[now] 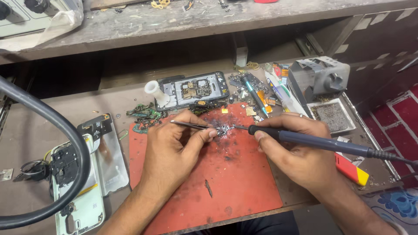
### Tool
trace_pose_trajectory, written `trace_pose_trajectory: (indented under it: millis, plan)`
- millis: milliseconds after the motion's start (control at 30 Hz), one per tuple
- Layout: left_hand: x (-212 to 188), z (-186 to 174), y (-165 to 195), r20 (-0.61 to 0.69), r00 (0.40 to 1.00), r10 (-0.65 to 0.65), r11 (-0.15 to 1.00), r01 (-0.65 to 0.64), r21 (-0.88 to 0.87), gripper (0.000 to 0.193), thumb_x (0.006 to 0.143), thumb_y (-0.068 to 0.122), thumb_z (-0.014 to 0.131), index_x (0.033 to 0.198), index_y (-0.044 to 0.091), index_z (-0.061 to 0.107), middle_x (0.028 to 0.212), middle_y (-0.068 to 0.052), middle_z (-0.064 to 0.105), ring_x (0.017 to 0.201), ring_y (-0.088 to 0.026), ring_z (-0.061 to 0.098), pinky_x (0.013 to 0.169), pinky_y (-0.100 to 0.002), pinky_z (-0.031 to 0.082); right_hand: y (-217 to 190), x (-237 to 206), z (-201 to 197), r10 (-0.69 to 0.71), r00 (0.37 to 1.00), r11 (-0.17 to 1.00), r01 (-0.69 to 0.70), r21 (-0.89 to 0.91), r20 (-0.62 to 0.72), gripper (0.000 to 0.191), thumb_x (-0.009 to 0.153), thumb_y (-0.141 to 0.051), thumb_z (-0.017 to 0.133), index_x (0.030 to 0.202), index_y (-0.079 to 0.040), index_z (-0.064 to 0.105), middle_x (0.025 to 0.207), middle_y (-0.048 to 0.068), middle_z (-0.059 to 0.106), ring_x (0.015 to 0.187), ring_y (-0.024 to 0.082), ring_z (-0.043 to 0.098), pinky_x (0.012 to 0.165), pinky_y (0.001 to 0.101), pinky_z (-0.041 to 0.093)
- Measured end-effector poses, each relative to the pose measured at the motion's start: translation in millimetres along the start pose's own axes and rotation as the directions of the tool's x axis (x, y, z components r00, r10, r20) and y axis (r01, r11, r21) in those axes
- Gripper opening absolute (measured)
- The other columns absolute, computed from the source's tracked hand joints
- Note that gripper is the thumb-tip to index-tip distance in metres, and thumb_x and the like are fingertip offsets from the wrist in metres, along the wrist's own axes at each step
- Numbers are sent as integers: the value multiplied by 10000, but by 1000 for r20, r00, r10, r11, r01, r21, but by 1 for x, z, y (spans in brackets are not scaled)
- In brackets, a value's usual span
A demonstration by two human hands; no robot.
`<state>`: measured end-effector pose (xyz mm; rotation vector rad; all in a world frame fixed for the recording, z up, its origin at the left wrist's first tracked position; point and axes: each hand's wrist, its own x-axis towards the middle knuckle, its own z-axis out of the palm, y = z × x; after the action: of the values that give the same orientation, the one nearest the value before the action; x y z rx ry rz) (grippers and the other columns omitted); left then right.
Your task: The person uses a soldering iron and tweezers to apply solder to a small circuit board component on a red mat. The person repeatedly heats the component and adjusts its position while working on the electronics repair.
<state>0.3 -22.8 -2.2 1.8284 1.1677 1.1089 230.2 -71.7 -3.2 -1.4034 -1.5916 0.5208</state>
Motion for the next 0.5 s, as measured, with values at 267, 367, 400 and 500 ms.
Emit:
trace_pose_trajectory:
  millis: [267, 367, 400, 500]
  plan:
    - [0, 1, 0, 6, 997, -81, 997, 81, 7, 121, 879, 141, 757, 815, 48, 713, 629, -8, 762, 551, -43, 690, 500, -229, 517, 5, -1, 1, 24, 1000, 997, -25, 71, 6, 136, 844, -38, 738, 964, 20, 763, 781, 62, 774, 658, 93, 744, 579, 227, 567]
    - [0, 1, 1, 7, 996, -84, 996, 84, 9, 115, 880, 141, 751, 818, 51, 713, 630, -7, 764, 551, -42, 694, 500, -227, 520, 5, -2, 1, 36, 999, 997, -35, 74, -5, 136, 845, -33, 738, 967, 23, 760, 781, 65, 777, 663, 94, 749, 584, 227, 576]
    - [0, 1, 1, 5, 997, -73, 997, 73, 10, 114, 882, 140, 749, 819, 52, 712, 636, -5, 766, 556, -38, 698, 504, -224, 525, 5, -2, 2, 41, 999, 996, -40, 83, -9, 138, 846, -32, 738, 971, 24, 756, 785, 66, 778, 667, 93, 753, 588, 226, 583]
    - [-1, 0, 2, 5, 996, -95, 995, 94, 25, 120, 882, 141, 746, 808, 52, 714, 626, -6, 769, 546, -42, 699, 502, -228, 520, 4, -3, 2, 17, 1000, 995, -16, 103, -11, 143, 858, -30, 732, 988, 27, 750, 803, 67, 779, 684, 96, 757, 599, 225, 588]
